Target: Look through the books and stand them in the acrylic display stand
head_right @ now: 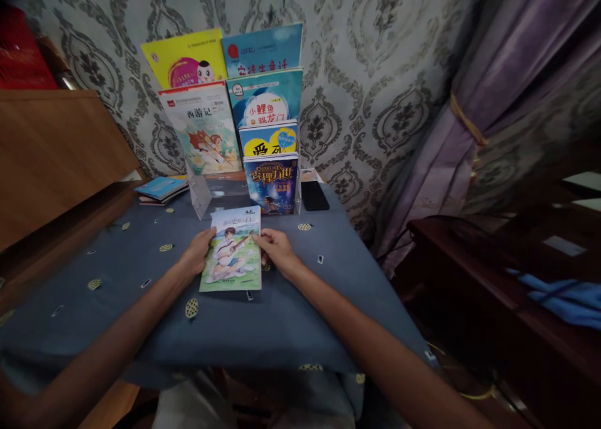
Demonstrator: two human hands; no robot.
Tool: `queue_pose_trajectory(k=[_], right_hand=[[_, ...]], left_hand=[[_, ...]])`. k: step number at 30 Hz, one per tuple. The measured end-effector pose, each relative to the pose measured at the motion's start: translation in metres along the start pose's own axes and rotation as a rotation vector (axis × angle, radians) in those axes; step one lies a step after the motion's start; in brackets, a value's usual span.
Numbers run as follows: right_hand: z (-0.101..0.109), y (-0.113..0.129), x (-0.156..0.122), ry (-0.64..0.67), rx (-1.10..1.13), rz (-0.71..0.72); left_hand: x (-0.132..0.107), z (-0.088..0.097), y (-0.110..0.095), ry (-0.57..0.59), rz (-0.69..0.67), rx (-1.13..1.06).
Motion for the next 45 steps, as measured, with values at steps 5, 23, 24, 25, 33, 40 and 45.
queue_pose_trajectory(k=[5, 23, 24, 25, 33, 40, 45], right_hand=[[0.016, -0.009, 0.005, -0.079, -0.357, 0.034], [0.022, 0.004, -0.001, -0.166, -0.968, 0.083], [0.022, 0.004, -0.002, -0.168, -0.959, 0.082], [0.022, 0.004, -0.002, -0.167, -0.952, 0.081], [0.023, 0.007, -0.004, -0.187, -0.917, 0.099], [0.023, 0.006, -0.003, -0.192, -0.921, 0.079], [0.025, 0.004, -0.002, -0.176, -0.913, 0.076]], left_hand=[[-0.003, 0.007, -0.012, 0.012, -0.173, 0.366], [-0.005, -0.017, -0.022, 0.225, -0.737, 1.54], [-0.004, -0.019, -0.022, 0.239, -0.743, 1.54], [-0.003, -0.022, -0.021, 0.257, -0.754, 1.539], [0.004, -0.058, -0.01, 0.43, -0.817, 1.48], [0.004, -0.097, 0.002, 0.563, -0.878, 1.484], [0.006, -0.108, 0.006, 0.598, -0.893, 1.487]])
Point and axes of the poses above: each hand's wrist, its own x-axis towards the middle knuckle, its own z-axis out of the back of the hand, y = z × x, the point moved 7 cm from there along x, towards the middle knuckle, and after that the axes turned 8 degrees about -x, right-handed, at the moved point
